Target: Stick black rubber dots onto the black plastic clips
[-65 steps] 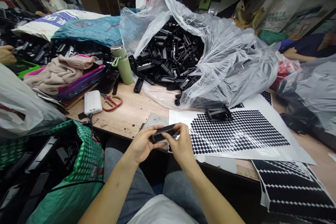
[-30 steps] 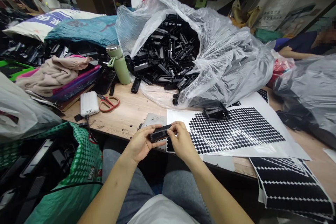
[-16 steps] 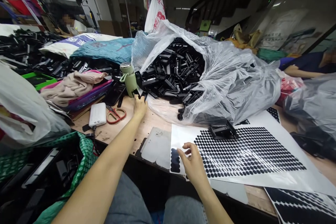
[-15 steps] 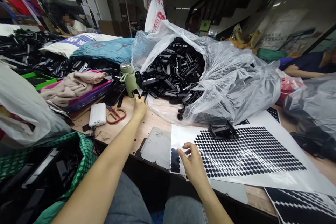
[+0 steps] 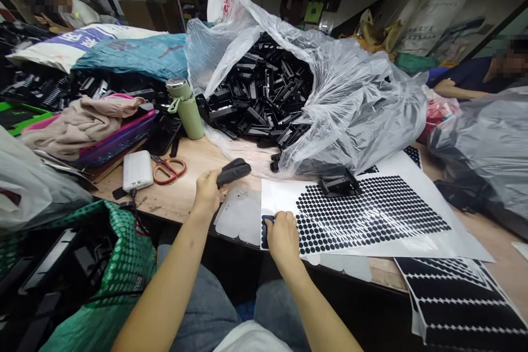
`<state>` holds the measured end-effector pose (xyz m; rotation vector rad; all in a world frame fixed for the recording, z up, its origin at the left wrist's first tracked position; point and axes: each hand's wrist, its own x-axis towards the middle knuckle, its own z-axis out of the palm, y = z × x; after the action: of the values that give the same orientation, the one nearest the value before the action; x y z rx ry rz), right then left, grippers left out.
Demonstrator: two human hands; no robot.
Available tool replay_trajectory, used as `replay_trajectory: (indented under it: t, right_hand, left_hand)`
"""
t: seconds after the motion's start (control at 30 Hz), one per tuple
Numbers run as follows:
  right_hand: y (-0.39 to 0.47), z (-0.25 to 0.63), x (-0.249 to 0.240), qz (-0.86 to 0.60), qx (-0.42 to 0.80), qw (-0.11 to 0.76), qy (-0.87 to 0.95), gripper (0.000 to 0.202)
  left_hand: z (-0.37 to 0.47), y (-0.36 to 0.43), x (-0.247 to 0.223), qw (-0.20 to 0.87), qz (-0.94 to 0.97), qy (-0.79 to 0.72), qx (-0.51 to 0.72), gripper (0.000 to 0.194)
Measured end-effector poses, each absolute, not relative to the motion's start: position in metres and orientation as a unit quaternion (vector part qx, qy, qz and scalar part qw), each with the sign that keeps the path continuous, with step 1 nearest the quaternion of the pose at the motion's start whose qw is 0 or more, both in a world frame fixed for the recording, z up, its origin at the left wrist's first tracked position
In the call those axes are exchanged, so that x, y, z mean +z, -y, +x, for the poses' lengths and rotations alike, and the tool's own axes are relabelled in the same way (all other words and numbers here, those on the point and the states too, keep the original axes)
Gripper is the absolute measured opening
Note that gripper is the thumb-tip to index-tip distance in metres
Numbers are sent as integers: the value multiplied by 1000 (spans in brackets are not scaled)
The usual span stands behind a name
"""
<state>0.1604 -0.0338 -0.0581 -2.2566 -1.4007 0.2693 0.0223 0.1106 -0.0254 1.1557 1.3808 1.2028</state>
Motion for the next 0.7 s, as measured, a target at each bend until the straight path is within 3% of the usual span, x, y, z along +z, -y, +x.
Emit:
replay_trajectory:
  t: [0.07, 0.13, 0.37, 0.57, 0.7]
  right_hand:
    - [34, 161, -59, -820, 93, 246, 509, 7]
    - [34, 163, -58, -820, 103, 255, 501, 7]
    - [35, 162, -49, -834, 143, 230, 481, 15]
    - [44, 176, -24, -708, 336, 427, 451, 19]
    - [42, 185, -4, -652, 408, 482, 420, 21]
  left_hand:
    - [20, -87, -20, 620, 348, -496, 499, 9]
    - [16, -71, -14, 694, 249, -466, 488, 5]
    - [2, -46, -6, 725, 159, -477, 471, 11]
    - [-2, -34, -7, 736, 177, -499, 422, 10]
    - [2, -26, -1, 753, 203, -508, 365, 8]
